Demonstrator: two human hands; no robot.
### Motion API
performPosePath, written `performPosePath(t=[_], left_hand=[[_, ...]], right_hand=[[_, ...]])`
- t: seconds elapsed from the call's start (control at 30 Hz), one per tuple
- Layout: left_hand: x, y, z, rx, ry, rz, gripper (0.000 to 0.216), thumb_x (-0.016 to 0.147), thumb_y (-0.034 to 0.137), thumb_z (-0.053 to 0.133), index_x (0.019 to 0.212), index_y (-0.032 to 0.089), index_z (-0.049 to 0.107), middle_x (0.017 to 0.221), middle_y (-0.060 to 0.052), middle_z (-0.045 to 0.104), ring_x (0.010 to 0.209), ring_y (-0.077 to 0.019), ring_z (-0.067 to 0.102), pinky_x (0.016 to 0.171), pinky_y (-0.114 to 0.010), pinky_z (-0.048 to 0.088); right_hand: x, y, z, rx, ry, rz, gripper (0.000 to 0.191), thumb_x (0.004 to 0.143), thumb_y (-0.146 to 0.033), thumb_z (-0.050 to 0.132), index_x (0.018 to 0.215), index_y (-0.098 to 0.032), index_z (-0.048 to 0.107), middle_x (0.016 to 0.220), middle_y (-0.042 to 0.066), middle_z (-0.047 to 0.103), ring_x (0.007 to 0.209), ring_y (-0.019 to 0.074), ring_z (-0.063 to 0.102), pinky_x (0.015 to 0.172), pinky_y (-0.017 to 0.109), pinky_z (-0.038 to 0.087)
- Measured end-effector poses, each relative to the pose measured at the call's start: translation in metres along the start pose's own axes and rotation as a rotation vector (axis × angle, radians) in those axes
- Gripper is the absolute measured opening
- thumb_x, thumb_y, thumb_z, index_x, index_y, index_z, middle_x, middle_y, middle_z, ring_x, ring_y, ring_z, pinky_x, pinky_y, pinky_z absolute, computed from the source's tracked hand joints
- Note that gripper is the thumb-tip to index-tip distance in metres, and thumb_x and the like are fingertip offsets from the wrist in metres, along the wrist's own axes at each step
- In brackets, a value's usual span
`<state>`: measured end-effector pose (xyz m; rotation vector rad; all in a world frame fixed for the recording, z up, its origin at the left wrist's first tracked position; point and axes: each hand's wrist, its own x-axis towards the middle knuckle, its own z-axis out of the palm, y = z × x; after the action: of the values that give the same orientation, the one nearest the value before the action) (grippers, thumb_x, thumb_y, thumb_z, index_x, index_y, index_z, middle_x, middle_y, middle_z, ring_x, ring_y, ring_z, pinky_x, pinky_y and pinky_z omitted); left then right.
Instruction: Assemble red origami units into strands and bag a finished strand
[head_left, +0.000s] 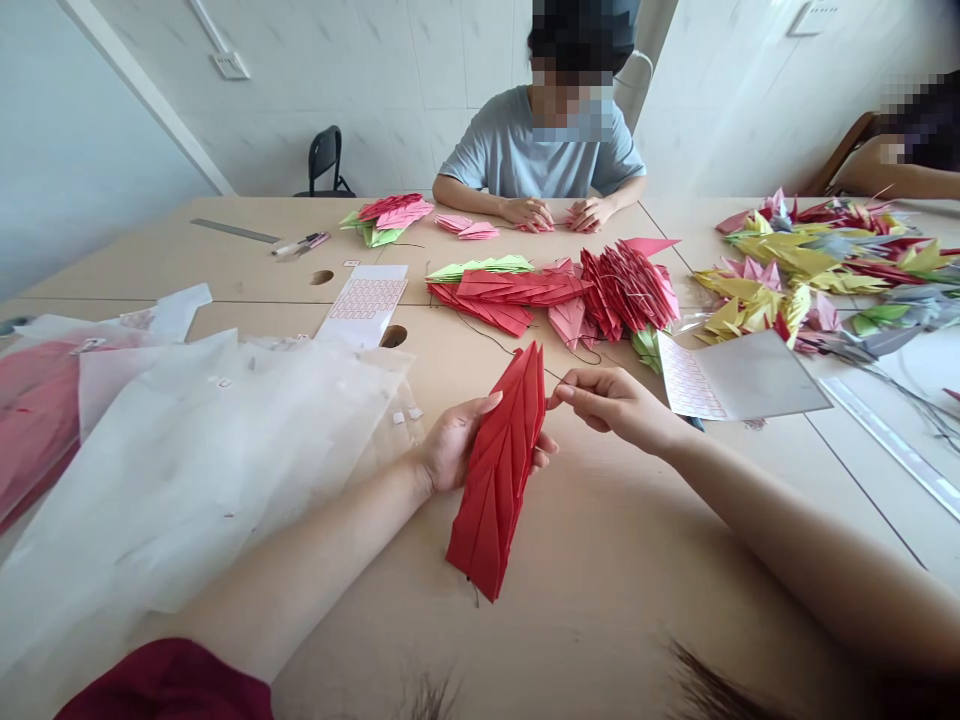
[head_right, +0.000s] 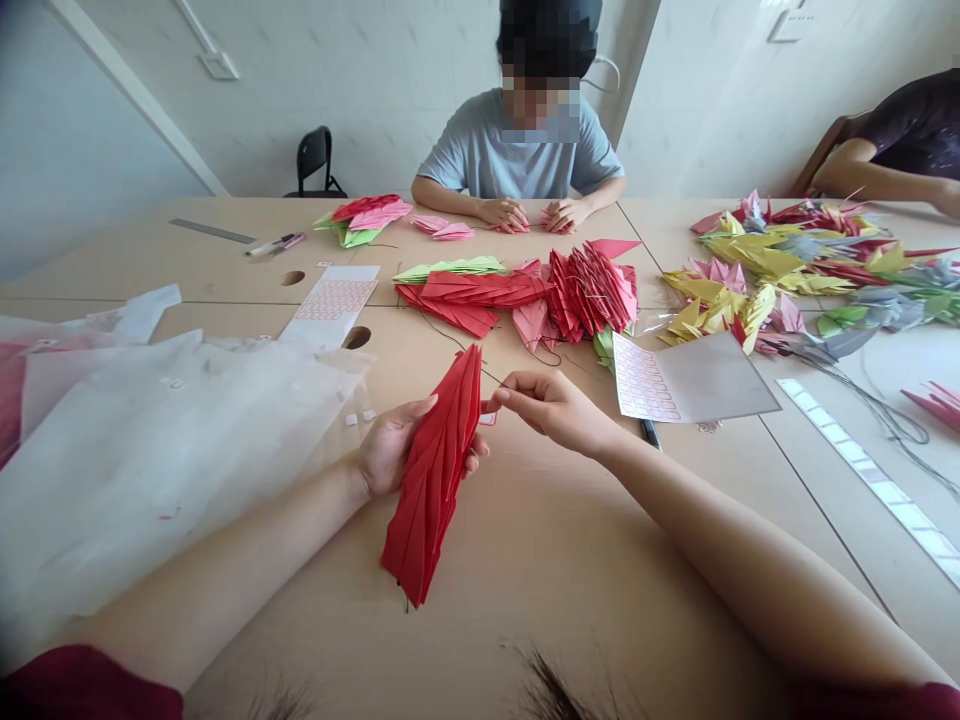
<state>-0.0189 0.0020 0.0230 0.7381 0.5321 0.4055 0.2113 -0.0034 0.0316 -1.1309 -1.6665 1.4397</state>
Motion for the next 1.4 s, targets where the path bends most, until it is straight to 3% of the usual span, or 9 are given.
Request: performPosePath(t=[0.17, 0.33, 0.43, 0.53, 0.73, 0.93, 1.17, 1.3, 1.4], left_hand=[[-0.001, 0.004, -0.004, -0.045, -0.021, -0.018, 0.045, 0.087, 0.046, 0.048, 0.119, 0.016, 0.062, 0.089, -0.012, 0.070, 0.081, -0.0230, 0.068, 0.080, -0.038, 0.049], [-0.003, 0.000, -0.003, -0.011, -0.015, -0.070, 0.047, 0.095, 0.046, 0.036, 0.120, 0.016, 0.060, 0.083, -0.010, 0.068, 0.076, -0.0211, 0.067, 0.080, -0.038, 0.048], [-0.001, -0.005, -0.008, -0.004, -0.113, -0.112, 0.049, 0.096, 0.046, 0.033, 0.122, 0.012, 0.057, 0.086, -0.010, 0.068, 0.078, -0.0204, 0.067, 0.087, -0.039, 0.045], [0.002, -0.008, -0.015, -0.026, -0.212, -0.165, 0.051, 0.095, 0.046, 0.037, 0.125, 0.008, 0.054, 0.090, -0.012, 0.068, 0.083, -0.0205, 0.067, 0.090, -0.037, 0.042], [0.002, -0.007, -0.016, -0.032, -0.169, -0.197, 0.052, 0.097, 0.046, 0.037, 0.127, 0.008, 0.055, 0.092, -0.012, 0.067, 0.086, -0.0215, 0.064, 0.084, -0.034, 0.041], [-0.002, -0.006, -0.009, 0.023, -0.152, -0.181, 0.052, 0.098, 0.040, 0.030, 0.125, 0.005, 0.058, 0.085, -0.010, 0.067, 0.078, -0.0185, 0.063, 0.087, -0.034, 0.041], [-0.003, -0.004, -0.009, 0.031, -0.215, -0.266, 0.053, 0.098, 0.039, 0.028, 0.123, 0.004, 0.061, 0.083, -0.010, 0.068, 0.078, -0.0186, 0.063, 0.081, -0.030, 0.042], [-0.003, -0.004, -0.010, -0.011, -0.194, -0.210, 0.052, 0.095, 0.040, 0.035, 0.122, 0.004, 0.061, 0.085, -0.011, 0.068, 0.078, -0.0189, 0.063, 0.082, -0.031, 0.044], [-0.003, -0.003, -0.012, -0.020, -0.130, -0.132, 0.044, 0.091, 0.028, 0.045, 0.130, 0.012, 0.056, 0.091, -0.009, 0.068, 0.081, -0.0193, 0.063, 0.083, -0.034, 0.046]], right_hand=[[0.004, 0.011, -0.004, 0.115, 0.116, 0.023, 0.040, 0.090, -0.056, 0.054, 0.096, -0.019, 0.066, 0.052, -0.008, 0.027, 0.047, 0.0071, 0.022, 0.045, 0.024, 0.017], [0.007, 0.013, 0.001, 0.160, 0.292, -0.060, 0.041, 0.090, -0.057, 0.053, 0.098, -0.019, 0.067, 0.053, -0.008, 0.024, 0.047, 0.0077, 0.021, 0.046, 0.025, 0.015], [0.009, 0.014, -0.001, 0.146, 0.422, -0.120, 0.037, 0.090, -0.055, 0.055, 0.092, -0.020, 0.068, 0.054, -0.007, 0.028, 0.048, 0.0082, 0.024, 0.046, 0.025, 0.017], [0.010, 0.016, -0.001, 0.132, 0.463, -0.138, 0.035, 0.089, -0.053, 0.057, 0.088, -0.020, 0.068, 0.058, -0.005, 0.034, 0.050, 0.0087, 0.029, 0.046, 0.025, 0.021], [0.006, 0.014, 0.001, 0.116, 0.587, -0.211, 0.033, 0.090, -0.051, 0.055, 0.086, -0.021, 0.067, 0.064, -0.003, 0.040, 0.053, 0.0092, 0.035, 0.047, 0.026, 0.023], [0.007, 0.013, -0.005, 0.104, 0.751, -0.296, 0.032, 0.093, -0.050, 0.052, 0.084, -0.022, 0.065, 0.059, -0.003, 0.039, 0.051, 0.0106, 0.034, 0.047, 0.027, 0.023], [0.014, 0.014, -0.017, 0.165, 0.862, -0.373, 0.033, 0.091, -0.050, 0.053, 0.081, -0.022, 0.067, 0.065, -0.002, 0.039, 0.051, 0.0097, 0.032, 0.043, 0.026, 0.021], [0.014, 0.012, -0.016, 0.231, 0.898, -0.378, 0.029, 0.089, -0.048, 0.056, 0.082, -0.023, 0.068, 0.066, -0.003, 0.038, 0.050, 0.0089, 0.032, 0.043, 0.025, 0.020], [0.014, 0.011, -0.016, 0.277, 0.929, -0.362, 0.026, 0.087, -0.047, 0.060, 0.082, -0.022, 0.068, 0.066, -0.003, 0.038, 0.051, 0.0088, 0.032, 0.044, 0.025, 0.020]])
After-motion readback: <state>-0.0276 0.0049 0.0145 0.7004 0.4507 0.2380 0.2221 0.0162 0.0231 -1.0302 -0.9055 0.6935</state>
